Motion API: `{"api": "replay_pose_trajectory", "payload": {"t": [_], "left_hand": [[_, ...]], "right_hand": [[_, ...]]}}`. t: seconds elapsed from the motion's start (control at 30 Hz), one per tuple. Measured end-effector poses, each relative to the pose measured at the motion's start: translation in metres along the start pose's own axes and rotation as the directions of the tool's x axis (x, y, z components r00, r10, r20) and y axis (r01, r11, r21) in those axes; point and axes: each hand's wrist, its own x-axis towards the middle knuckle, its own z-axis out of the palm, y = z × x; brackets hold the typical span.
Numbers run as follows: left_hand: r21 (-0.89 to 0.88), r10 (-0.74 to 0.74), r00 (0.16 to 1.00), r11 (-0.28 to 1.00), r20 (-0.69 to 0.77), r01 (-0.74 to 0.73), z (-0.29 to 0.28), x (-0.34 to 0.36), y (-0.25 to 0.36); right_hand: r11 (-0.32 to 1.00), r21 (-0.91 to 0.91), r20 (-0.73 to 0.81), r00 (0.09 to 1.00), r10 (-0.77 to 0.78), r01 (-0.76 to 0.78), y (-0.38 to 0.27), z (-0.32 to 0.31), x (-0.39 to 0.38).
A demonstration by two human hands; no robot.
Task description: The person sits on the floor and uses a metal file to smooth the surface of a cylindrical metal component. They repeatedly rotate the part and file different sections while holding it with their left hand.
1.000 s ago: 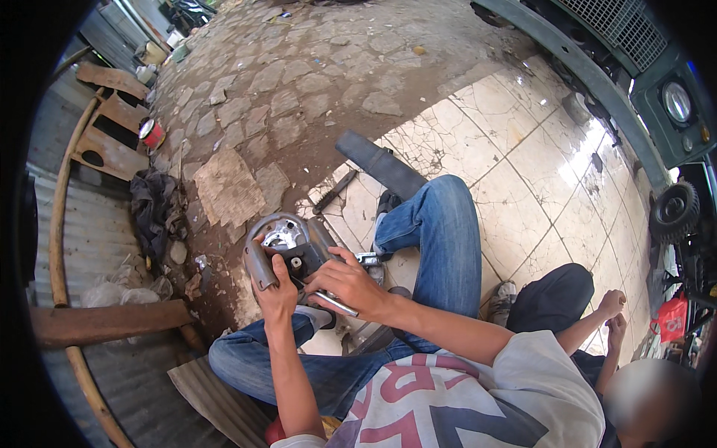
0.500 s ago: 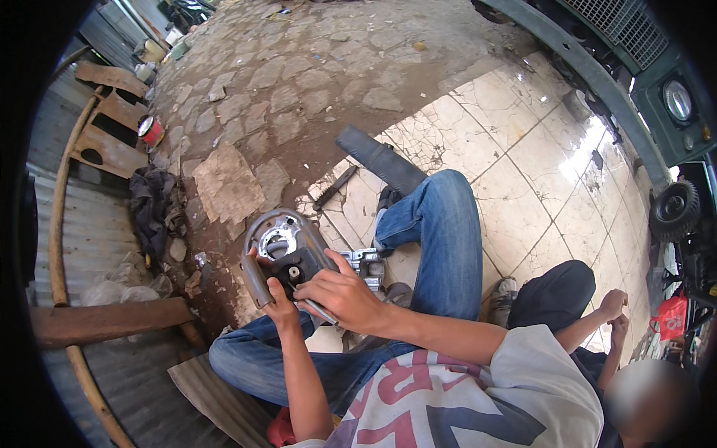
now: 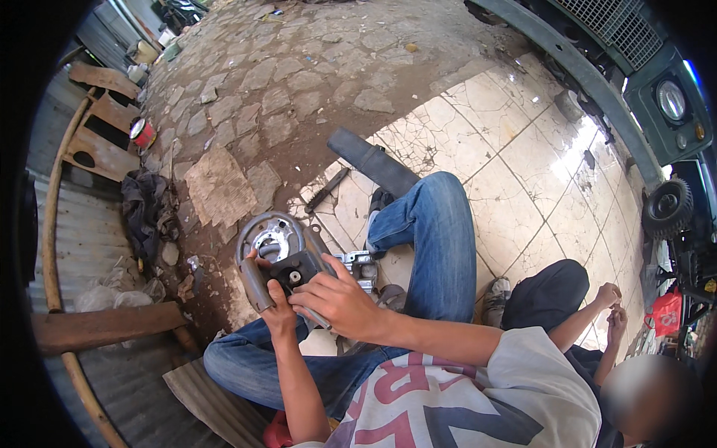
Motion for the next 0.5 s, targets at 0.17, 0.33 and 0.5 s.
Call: {"api": "replay_pose_trajectory", "payload": {"t": [0.17,0.33,0.5], "left_hand": [[-0.037,0.000,0.999,0.999,-0.035,-0.001,-0.002,0.002,-0.006],[-0.132,0.001,0.999,0.991,-0.039,-0.007,-0.007,-0.002,-0.015],[-0.109,0.033,0.998,0.993,-0.053,-0.039,-0.007,-0.002,-0.021]], "right_hand": [[0.999,0.035,0.022,1.000,0.000,-0.001,0.001,0.004,-0.005],[0.996,0.088,0.016,0.999,-0.030,0.029,0.005,0.015,-0.010],[0.996,0.064,-0.032,0.998,-0.054,0.056,0.003,0.018,-0.011]]}}
